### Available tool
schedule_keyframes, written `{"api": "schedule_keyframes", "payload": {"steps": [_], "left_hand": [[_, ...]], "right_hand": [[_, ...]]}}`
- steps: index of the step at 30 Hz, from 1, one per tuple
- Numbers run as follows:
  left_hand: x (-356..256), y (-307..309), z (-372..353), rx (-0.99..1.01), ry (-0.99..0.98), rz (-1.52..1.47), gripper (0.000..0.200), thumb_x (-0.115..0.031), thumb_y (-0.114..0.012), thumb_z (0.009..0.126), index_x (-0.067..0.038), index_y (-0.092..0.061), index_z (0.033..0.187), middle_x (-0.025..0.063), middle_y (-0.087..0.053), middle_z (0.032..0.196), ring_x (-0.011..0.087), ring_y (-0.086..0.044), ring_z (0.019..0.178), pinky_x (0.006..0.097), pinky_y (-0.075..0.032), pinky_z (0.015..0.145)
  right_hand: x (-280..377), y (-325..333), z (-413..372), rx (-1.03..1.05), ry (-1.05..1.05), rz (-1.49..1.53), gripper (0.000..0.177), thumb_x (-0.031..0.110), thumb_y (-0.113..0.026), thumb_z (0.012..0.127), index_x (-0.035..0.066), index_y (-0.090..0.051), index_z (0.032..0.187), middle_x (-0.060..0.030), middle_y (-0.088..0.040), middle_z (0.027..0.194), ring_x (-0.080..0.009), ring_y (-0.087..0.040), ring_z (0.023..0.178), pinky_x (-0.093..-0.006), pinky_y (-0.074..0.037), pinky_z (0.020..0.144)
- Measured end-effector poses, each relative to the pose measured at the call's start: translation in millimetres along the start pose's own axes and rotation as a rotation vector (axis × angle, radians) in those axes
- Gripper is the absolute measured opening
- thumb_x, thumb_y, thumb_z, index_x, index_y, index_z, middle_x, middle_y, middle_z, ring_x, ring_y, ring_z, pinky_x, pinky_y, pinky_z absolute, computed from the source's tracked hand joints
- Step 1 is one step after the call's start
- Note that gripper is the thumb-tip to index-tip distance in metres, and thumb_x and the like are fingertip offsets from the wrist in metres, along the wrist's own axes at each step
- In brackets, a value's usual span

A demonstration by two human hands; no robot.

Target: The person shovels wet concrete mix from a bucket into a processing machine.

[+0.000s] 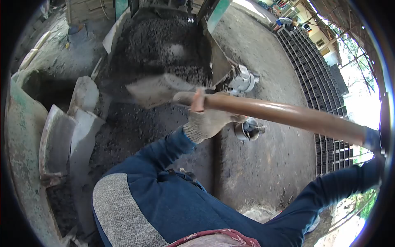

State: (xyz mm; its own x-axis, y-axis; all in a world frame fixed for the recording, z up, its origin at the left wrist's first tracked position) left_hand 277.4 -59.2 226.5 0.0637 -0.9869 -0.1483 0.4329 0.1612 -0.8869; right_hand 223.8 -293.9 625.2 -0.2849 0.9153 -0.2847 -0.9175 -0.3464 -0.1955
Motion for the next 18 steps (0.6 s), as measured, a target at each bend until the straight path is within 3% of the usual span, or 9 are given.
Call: {"api": "schedule_keyframes", "payload": {"steps": [1, 5, 7, 9, 11, 13, 15, 17, 18], "left_hand": [[-24.2, 11.3, 8.5, -0.062, -0.045, -0.005, 0.087, -0.075, -0.030, 0.088, 0.005, -0.054, 0.114, 0.0276, -0.053, 0.125, 0.0403, -0.054, 0.114, 0.0610, -0.040, 0.097], [-121.8, 90.1, 52.3, -0.339, -0.210, -0.077, 0.071, -0.067, -0.037, 0.089, 0.000, -0.051, 0.109, 0.0272, -0.048, 0.123, 0.0421, -0.048, 0.119, 0.0629, -0.038, 0.097], [-161.0, 132.2, 76.7, -0.443, -0.255, -0.142, 0.059, -0.058, -0.052, 0.086, -0.002, -0.052, 0.103, 0.0242, -0.050, 0.114, 0.0397, -0.051, 0.108, 0.0612, -0.041, 0.094], [-177.7, 182.3, 92.0, -0.560, -0.213, -0.157, 0.052, -0.050, -0.059, 0.083, -0.002, -0.052, 0.100, 0.0219, -0.053, 0.104, 0.0377, -0.053, 0.097, 0.0597, -0.042, 0.092], [-188.7, 221.0, 113.1, -0.655, -0.171, -0.149, 0.047, -0.046, -0.063, 0.081, -0.003, -0.052, 0.096, 0.0185, -0.054, 0.093, 0.0356, -0.054, 0.088, 0.0575, -0.043, 0.091], [-195.2, 242.1, 129.8, -0.747, -0.117, -0.111, 0.043, -0.045, -0.063, 0.080, -0.006, -0.051, 0.092, 0.0140, -0.055, 0.081, 0.0332, -0.054, 0.081, 0.0546, -0.042, 0.091], [-198.3, 232.4, 140.1, -0.782, -0.177, -0.029, 0.034, -0.038, -0.062, 0.086, -0.006, -0.050, 0.090, 0.0077, -0.053, 0.075, 0.0286, -0.055, 0.072, 0.0517, -0.044, 0.091], [-201.7, 281.8, 158.4, -0.864, -0.287, 0.105, 0.030, -0.035, -0.063, 0.088, -0.009, -0.049, 0.086, 0.0051, -0.051, 0.072, 0.0251, -0.056, 0.070, 0.0511, -0.045, 0.089], [-185.5, 269.6, 151.1, -0.859, -0.281, 0.090, 0.030, -0.035, -0.063, 0.088, -0.010, -0.048, 0.085, 0.0050, -0.051, 0.072, 0.0238, -0.054, 0.070, 0.0498, -0.045, 0.087]], "right_hand": [[26.2, -10.6, 2.2, -0.013, -0.047, -0.071, 0.023, 0.019, -0.066, 0.090, 0.001, -0.065, 0.104, -0.0132, -0.067, 0.088, -0.0169, -0.066, 0.064, -0.0309, -0.056, 0.058], [62.2, -51.7, -50.5, 0.120, 0.144, 0.291, 0.020, 0.016, -0.072, 0.088, 0.002, -0.069, 0.101, -0.0104, -0.069, 0.091, -0.0180, -0.067, 0.074, -0.0310, -0.056, 0.067], [87.2, -68.9, -92.0, 0.205, 0.202, 0.416, 0.018, 0.016, -0.074, 0.087, 0.003, -0.070, 0.100, -0.0087, -0.070, 0.092, -0.0180, -0.067, 0.078, -0.0306, -0.055, 0.071], [117.5, -73.5, -140.6, 0.313, 0.185, 0.395, 0.016, 0.016, -0.074, 0.088, 0.006, -0.069, 0.100, -0.0065, -0.070, 0.091, -0.0168, -0.067, 0.080, -0.0292, -0.054, 0.072], [100.0, -79.7, -203.3, 0.425, -0.131, 0.472, 0.018, 0.013, -0.078, 0.080, 0.005, -0.067, 0.092, -0.0051, -0.066, 0.084, -0.0182, -0.066, 0.079, -0.0327, -0.054, 0.073], [94.1, -79.7, -275.7, 0.486, -0.373, 0.418, 0.016, 0.013, -0.077, 0.081, 0.005, -0.067, 0.091, -0.0056, -0.067, 0.085, -0.0184, -0.065, 0.079, -0.0320, -0.053, 0.072], [84.8, -80.8, -371.3, 0.513, -0.770, 0.705, 0.013, 0.010, -0.075, 0.081, 0.006, -0.066, 0.091, -0.0050, -0.066, 0.084, -0.0176, -0.065, 0.078, -0.0306, -0.052, 0.071], [85.2, -73.4, -443.2, 0.601, -0.725, 0.465, 0.010, 0.006, -0.071, 0.083, 0.004, -0.066, 0.091, -0.0047, -0.066, 0.083, -0.0178, -0.065, 0.077, -0.0300, -0.051, 0.071], [72.7, -69.4, -488.4, 0.597, -0.931, 0.519, 0.009, 0.003, -0.067, 0.083, 0.004, -0.065, 0.091, -0.0052, -0.065, 0.081, -0.0175, -0.064, 0.075, -0.0300, -0.051, 0.067]]}}
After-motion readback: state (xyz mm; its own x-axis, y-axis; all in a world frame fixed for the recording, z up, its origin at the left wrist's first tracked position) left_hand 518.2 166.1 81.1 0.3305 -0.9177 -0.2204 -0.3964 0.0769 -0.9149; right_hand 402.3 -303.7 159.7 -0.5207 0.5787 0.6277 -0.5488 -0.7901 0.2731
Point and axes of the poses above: each hand's wrist, its own z-axis towards the middle knuckle, its own y-axis out of the back of the hand, x = y × z, the point moved 3 cm from there along z, towards the middle knuckle
